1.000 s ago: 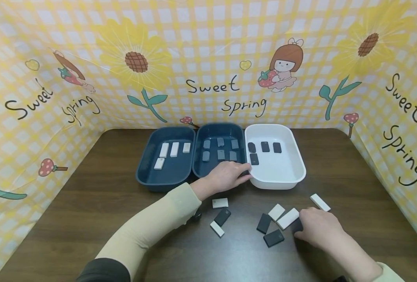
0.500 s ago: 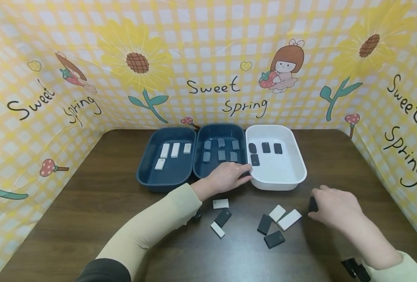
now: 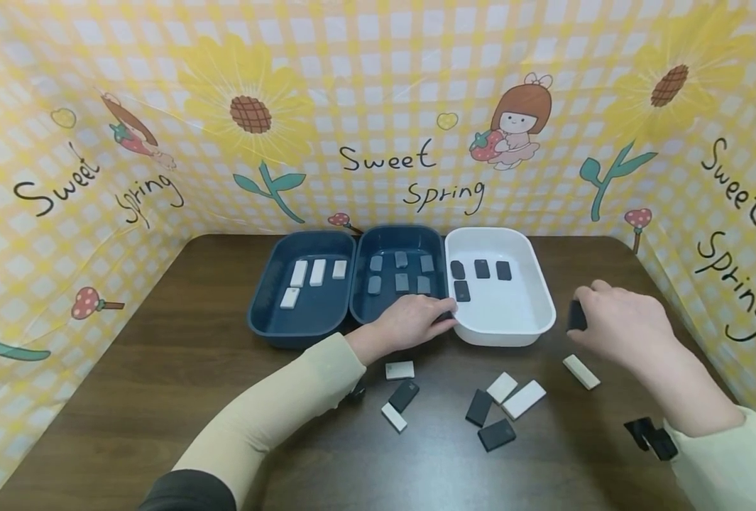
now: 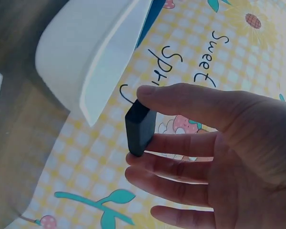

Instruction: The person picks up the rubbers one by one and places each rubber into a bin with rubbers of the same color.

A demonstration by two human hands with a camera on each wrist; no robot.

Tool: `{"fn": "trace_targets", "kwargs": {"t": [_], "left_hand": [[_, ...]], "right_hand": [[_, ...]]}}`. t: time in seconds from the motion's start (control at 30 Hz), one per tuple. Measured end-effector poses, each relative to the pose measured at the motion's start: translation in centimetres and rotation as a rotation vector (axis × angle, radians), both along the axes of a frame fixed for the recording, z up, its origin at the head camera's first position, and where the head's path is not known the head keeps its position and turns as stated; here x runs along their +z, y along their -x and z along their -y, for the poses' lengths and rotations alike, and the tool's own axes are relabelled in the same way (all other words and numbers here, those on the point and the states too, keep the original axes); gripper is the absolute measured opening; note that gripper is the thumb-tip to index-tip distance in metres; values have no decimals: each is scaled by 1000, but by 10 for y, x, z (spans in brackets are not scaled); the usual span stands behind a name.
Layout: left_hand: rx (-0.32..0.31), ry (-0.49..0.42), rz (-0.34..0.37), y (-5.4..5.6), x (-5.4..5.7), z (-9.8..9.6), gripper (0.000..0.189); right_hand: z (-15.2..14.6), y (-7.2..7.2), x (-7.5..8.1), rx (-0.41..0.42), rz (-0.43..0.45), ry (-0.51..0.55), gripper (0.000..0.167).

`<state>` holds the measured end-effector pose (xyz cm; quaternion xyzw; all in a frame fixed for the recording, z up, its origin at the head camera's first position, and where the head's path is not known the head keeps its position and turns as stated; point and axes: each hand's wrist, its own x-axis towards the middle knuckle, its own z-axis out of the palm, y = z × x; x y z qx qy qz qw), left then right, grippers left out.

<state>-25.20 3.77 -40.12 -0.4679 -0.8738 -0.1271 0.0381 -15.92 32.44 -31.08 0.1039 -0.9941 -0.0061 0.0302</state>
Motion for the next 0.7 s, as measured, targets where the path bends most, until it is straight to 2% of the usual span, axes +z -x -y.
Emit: {"fn": "trace_targets", "kwargs": {"t": [0.33,0.7], "left_hand": [[-1,-4,-21,-1,0,1,18],[-13,-10,-1,-1,0,1,18]], "right_hand": [[30,36,7,52,28,30,45],[51,72,-2,99,79,11,45]]}}
